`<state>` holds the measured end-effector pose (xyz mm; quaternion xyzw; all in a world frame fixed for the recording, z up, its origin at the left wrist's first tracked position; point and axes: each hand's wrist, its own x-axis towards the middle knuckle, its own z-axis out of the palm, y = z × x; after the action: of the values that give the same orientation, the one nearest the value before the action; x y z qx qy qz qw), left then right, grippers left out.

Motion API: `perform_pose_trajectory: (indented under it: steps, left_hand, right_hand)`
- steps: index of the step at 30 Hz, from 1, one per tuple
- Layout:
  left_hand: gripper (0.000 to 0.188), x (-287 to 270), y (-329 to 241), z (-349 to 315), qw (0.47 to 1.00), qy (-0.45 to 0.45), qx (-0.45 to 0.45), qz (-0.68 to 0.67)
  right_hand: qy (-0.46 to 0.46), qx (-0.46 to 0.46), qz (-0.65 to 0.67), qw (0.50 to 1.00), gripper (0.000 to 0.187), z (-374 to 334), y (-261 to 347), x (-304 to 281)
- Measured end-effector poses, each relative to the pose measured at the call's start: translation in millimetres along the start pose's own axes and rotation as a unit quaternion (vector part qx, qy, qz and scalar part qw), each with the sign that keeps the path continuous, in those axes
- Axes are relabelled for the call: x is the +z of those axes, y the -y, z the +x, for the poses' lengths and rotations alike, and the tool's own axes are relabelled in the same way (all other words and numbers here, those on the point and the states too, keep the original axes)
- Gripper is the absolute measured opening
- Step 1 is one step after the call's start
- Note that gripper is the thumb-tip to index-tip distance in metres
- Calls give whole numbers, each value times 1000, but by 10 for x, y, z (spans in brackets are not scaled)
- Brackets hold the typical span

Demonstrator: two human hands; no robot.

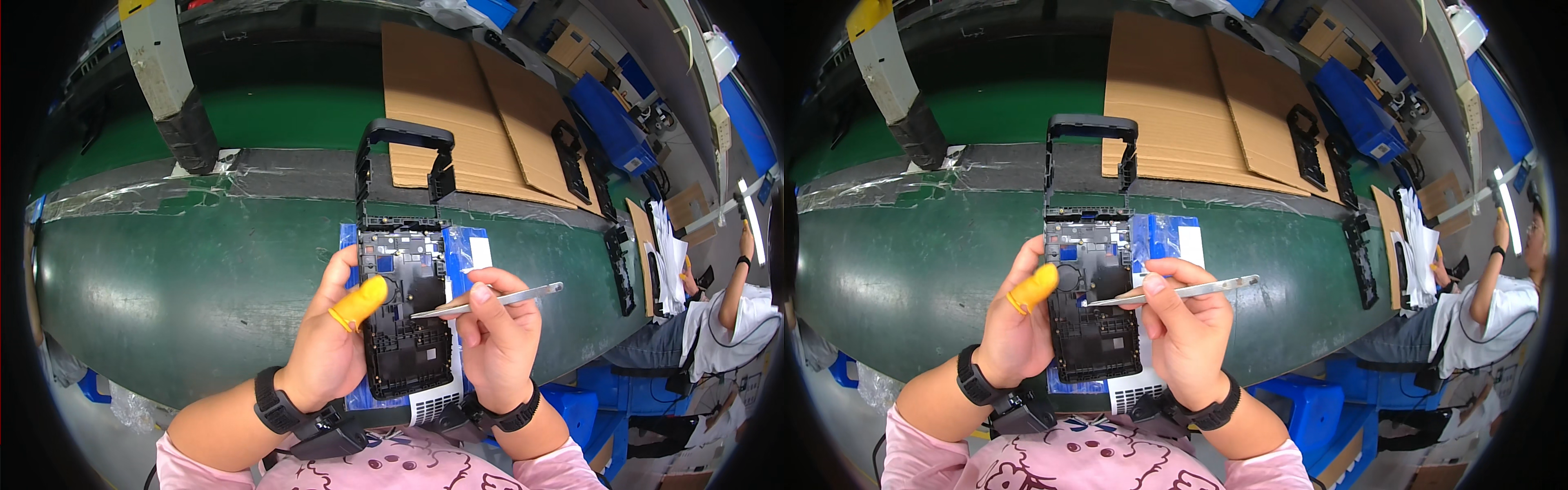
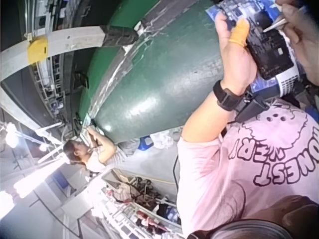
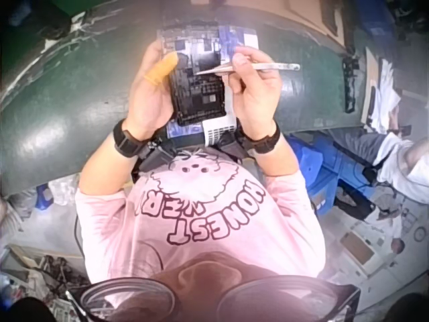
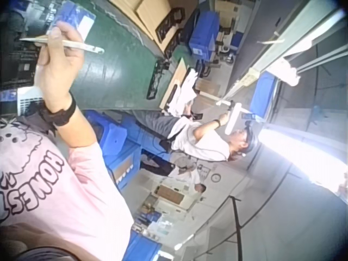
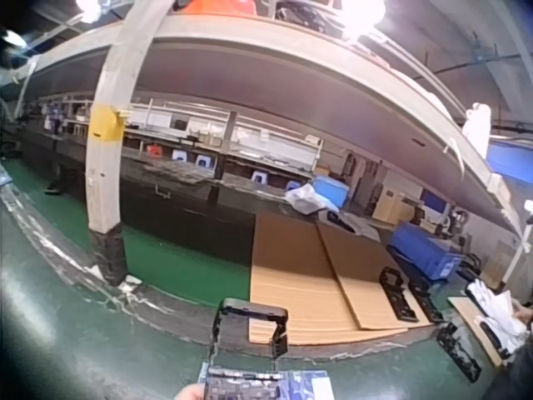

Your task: Assembling electronic components into a black plastic housing using a pick-and-place method with a small tool.

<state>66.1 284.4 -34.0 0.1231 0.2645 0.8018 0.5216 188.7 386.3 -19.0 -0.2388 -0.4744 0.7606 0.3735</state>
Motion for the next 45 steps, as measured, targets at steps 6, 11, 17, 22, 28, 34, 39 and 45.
perform_pose_trajectory:
  steps: [6, 11, 17, 22, 28, 34, 39, 45]
  left_hand:
    - [51, -52, -14, 52, 998, -44, -24, 40]
    - [54, 2, -65, 252, 996, -64, -35, 42]
    - [34, -487, -954, 1411, 984, -84, -4, 160]
    - [37, -860, -1319, 2177, 670, -275, 294, 624]
    - [30, 880, 458, 2977, 510, 128, 351, 775]
    - [35, 1915, 2210, 3832, 398, 9, 126, 909]
    - [24, 1708, 2257, 4491, 467, 47, 208, 858]
    - [18, 1741, 1428, 3995, 758, 98, 150, 627]
  right_hand:
    - [-77, -69, -1, 995, 18, 37, 107, -215]
    - [-165, -141, -28, 976, 16, 23, 371, -874]
    - [-267, -203, -48, 941, 15, -18, 538, -1884]
    - [-321, -216, -7, 922, 14, -208, 582, -2487]
    - [-279, -177, -47, 943, 14, -248, 609, -2534]
    - [-335, -169, -68, 924, 11, -276, 552, -2512]
    - [-292, -143, -80, 942, 9, -211, 517, -2470]
    - [-270, -155, -93, 946, 10, -156, 547, -2488]
